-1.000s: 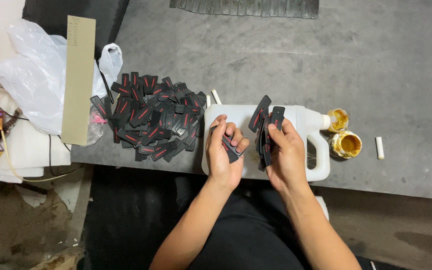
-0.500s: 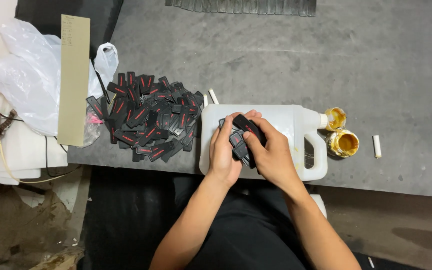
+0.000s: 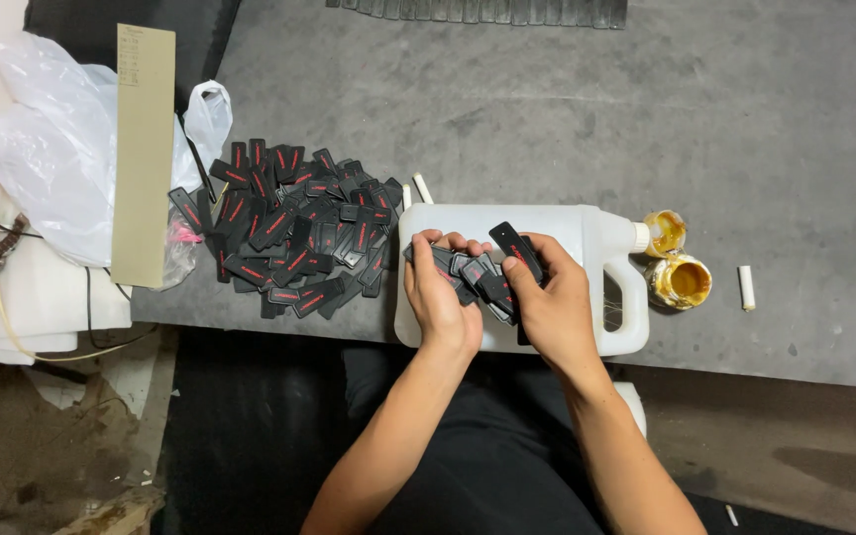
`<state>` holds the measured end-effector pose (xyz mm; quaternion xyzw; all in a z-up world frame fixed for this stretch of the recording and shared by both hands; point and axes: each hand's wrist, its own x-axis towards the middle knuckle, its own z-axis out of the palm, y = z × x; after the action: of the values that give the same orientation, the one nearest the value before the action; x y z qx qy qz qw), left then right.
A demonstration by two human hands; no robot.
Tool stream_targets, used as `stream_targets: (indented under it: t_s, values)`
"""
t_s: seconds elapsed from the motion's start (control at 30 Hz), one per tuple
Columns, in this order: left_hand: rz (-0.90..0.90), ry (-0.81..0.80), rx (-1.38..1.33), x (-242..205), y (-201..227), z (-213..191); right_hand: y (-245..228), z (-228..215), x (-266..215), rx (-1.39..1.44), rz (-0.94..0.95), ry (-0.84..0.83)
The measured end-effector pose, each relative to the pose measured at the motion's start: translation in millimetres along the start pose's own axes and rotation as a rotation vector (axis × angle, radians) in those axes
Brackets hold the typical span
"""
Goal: Applying glue to small black tags and arranging them in a row on a workbench
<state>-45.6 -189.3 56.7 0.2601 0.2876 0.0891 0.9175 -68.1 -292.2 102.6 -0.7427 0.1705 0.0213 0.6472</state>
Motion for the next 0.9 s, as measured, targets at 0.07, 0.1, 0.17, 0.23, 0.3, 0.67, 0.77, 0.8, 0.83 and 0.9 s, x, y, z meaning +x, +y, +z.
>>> stream_targets:
  t_s: [0.07,0.1,0.17,0.23,0.3,0.67,0.77,0.8,0.83,0.9]
  values:
    - [0.009,0.023,0.001,2,0,3,-4,0,-5,0.055,0.015,-0.009]
    - [0.017,0.045,0.002,3,0,5,-7,1,-7,0.111,0.029,-0.016]
    - [0.008,0.063,-0.022,-1,7,12,-1,-1,-8,0.171,0.038,-0.01]
    - [0.0,0.077,-0.046,-1,10,17,3,-2,-5,0.232,0.043,-0.004]
    - [-0.01,0.044,-0.074,-1,8,17,6,-2,-3,0.293,0.032,0.027]
    - [-0.086,-0.055,0.122,-28,4,18,-12,20,-9,-0.001,-0.295,0.153]
    - [-0.034,-0.107,0.203,-24,0,10,-21,28,-15,-0.18,-0.436,0.19]
    - [0.05,-0.107,0.27,-18,-1,4,-22,31,-17,-0.213,-0.462,0.18]
    - [0.05,-0.105,0.267,-20,1,5,-19,33,-18,-0.215,-0.462,0.178]
    - [0.1,-0.077,0.094,-21,4,10,-13,36,-17,-0.194,-0.477,0.246]
